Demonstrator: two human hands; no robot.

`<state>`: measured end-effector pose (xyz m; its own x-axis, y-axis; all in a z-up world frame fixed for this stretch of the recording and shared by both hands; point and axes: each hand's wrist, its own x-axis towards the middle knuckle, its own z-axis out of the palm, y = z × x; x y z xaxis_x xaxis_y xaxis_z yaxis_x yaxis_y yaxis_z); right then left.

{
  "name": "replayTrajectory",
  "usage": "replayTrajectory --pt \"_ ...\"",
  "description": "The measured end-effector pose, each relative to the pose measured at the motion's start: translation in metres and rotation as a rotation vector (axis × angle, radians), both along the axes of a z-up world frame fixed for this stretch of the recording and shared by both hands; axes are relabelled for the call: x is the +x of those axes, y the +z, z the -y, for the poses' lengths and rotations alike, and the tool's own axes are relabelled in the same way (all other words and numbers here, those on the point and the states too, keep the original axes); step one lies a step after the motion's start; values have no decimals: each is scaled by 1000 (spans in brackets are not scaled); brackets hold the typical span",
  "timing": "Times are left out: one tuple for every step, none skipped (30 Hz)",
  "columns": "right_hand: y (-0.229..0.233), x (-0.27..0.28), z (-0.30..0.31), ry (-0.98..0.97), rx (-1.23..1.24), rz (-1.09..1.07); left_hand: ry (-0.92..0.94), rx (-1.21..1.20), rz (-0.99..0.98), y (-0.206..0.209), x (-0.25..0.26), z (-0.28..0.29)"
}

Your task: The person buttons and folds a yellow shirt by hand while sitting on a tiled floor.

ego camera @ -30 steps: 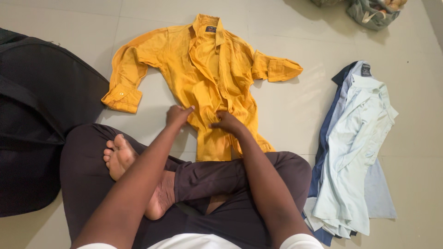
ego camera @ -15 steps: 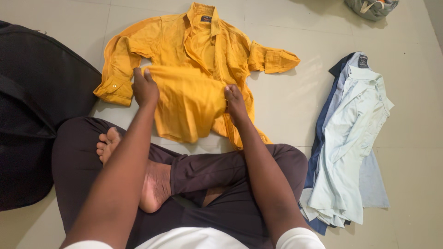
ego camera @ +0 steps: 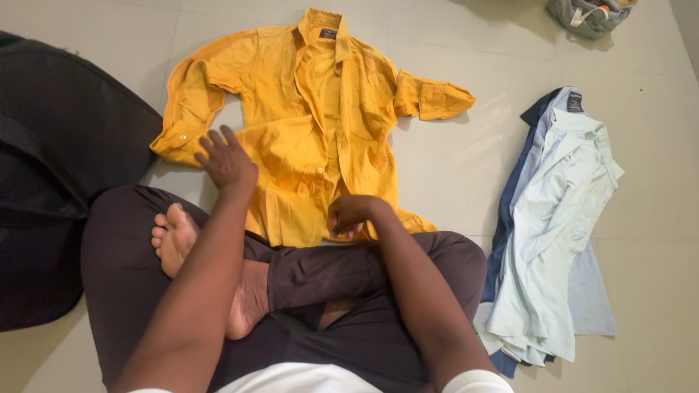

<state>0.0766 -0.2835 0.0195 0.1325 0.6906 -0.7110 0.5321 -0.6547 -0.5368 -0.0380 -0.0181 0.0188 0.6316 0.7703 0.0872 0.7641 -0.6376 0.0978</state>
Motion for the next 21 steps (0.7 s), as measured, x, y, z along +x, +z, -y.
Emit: replayTrajectory --pt "4 9 3 -69 65 -75 -102 47 71 2 5 3" --pt "7 20 8 -193 197 43 -206 85 138 -3 8 10" --pt "9 29 12 -318 327 163 -274 47 128 -10 12 19" --pt "10 36 16 -376 368 406 -345 17 123 -14 21 25" --pt "11 41 16 -430 405 651 -417 -13 118 -17 31 29" --pt "9 44 16 -473 421 666 -426 -80 123 -20 40 32" --pt "7 48 14 -516 437 680 -434 -147 127 -22 50 34" --pt "5 51 12 -554 454 693 -437 -216 130 -25 58 37" --pt "0 52 5 -518 369 719 -440 -214 83 -27 64 39" --pt "-7 51 -5 -482 285 743 -443 -213 35 -31 69 40" --pt "-14 55 -15 -445 201 766 -445 -212 -13 -34 75 38" --pt "-23 58 -21 -445 273 818 -472 -140 23 -39 79 35" --pt "-31 63 -29 -445 346 868 -499 -67 60 -44 84 29" --pt "-40 65 -32 -447 413 913 -527 0 92 -51 89 25" --pt "-46 70 -35 -466 397 922 -538 -14 93 -56 97 20" --pt "-47 80 -42 -482 391 932 -544 -20 96 -56 108 9" --pt "-46 90 -49 -498 385 943 -549 -26 99 -55 120 -2" --pt "-46 100 -58 -515 380 947 -547 -27 77 -56 133 -11" --pt "-45 110 -67 -531 374 952 -545 -28 55 -56 146 -19" --pt "-46 116 -76 -559 367 956 -555 -26 30 -56 157 -27" --pt "-47 121 -84 -581 362 966 -555 -37 29 -56 166 -34"
